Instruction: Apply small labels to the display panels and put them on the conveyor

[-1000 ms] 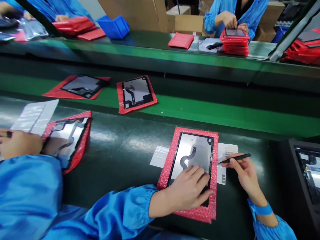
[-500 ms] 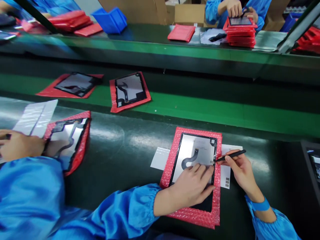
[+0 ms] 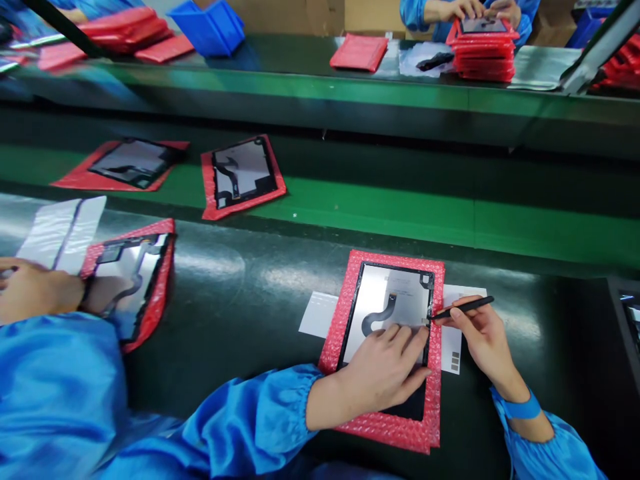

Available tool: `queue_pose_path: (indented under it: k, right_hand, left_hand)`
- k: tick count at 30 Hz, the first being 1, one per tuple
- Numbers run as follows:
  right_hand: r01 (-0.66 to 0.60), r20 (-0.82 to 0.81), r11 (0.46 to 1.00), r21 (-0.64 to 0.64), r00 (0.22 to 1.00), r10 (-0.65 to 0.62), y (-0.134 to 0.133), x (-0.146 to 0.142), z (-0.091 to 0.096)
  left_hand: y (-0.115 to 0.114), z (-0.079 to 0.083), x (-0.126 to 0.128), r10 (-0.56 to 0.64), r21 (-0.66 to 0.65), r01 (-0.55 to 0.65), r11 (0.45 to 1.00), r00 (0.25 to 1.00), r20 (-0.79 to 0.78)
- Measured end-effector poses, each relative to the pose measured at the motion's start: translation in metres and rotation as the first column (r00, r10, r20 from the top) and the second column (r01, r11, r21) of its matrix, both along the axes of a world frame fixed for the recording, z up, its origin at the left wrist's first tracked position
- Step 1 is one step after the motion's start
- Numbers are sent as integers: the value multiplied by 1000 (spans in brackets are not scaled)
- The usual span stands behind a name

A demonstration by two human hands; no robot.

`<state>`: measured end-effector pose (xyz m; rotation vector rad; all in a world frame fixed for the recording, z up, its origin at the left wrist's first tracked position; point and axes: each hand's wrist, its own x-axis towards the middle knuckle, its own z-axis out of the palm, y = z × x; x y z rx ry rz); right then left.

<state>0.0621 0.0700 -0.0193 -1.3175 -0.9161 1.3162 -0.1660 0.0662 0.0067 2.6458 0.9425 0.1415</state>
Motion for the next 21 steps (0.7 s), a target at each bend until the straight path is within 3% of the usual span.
queue_pose_path:
  k: [17, 21]
  right_hand:
    - [-33, -21, 998, 49, 999, 34, -1, -1, -3]
    - [40, 14, 997, 73, 999, -42, 1, 14, 1]
  left_hand:
    - [1, 2, 2, -9, 2, 9, 1000, 998, -61]
    - [3, 8, 4, -18, -44, 14, 999, 994, -105]
